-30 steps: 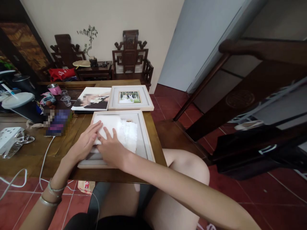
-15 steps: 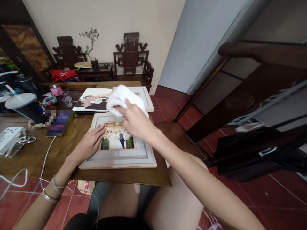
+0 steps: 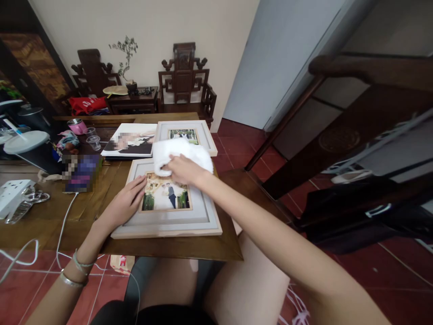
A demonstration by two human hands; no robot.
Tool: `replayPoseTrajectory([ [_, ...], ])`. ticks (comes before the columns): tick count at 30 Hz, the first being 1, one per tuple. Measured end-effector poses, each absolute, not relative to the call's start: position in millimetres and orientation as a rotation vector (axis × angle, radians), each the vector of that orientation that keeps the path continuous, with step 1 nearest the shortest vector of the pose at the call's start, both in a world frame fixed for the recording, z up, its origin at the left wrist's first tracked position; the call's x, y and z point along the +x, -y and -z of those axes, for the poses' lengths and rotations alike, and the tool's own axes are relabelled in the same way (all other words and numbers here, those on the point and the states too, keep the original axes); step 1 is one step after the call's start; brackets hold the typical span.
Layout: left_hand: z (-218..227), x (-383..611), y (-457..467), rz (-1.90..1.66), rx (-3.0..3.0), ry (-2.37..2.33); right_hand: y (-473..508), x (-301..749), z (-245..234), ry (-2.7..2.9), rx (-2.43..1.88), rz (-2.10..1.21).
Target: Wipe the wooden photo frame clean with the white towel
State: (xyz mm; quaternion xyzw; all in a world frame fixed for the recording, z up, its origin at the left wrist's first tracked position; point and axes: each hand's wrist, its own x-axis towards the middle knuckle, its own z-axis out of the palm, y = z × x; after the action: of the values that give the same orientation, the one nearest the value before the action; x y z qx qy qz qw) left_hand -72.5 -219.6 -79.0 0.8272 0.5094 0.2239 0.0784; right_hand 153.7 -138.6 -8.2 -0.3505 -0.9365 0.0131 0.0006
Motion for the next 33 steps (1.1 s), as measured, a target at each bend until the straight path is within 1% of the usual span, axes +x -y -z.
replayPoseTrajectory([
  [5, 83, -75, 216, -0.72, 2.397, -1.575, 153, 200, 3, 2.894, -1.336, -0.045],
  [8, 83, -79, 214, -0.761, 2.383, -1.558, 183, 208, 3, 2.944, -1.297, -0.006],
  [14, 74, -83, 213, -0.758, 2.492, -1.483, 237, 217, 1, 3.016, -1.175, -0.153],
  [16, 73, -83, 213, -0.774, 2.519, -1.451, 233, 214, 2, 2.973, -1.202, -0.085],
  [18, 73, -83, 213, -0.797, 2.528, -1.421, 219, 202, 4, 2.899, -1.203, 0.063],
  [21, 70, -81, 214, -0.842, 2.516, -1.411, 190, 167, 8, 2.797, -1.121, 0.253],
  [23, 68, -79, 214, -0.843, 2.506, -1.427, 172, 138, 9, 2.8, -1.031, 0.306],
  [25, 66, -77, 215, -0.821, 2.505, -1.442, 159, 113, 10, 2.854, -0.949, 0.303],
  [28, 70, -77, 215, -0.806, 2.51, -1.469, 150, 93, 12, 2.934, -0.974, 0.232],
  [33, 81, -82, 214, -0.807, 2.512, -1.498, 150, 117, 12, 2.979, -1.135, 0.156],
])
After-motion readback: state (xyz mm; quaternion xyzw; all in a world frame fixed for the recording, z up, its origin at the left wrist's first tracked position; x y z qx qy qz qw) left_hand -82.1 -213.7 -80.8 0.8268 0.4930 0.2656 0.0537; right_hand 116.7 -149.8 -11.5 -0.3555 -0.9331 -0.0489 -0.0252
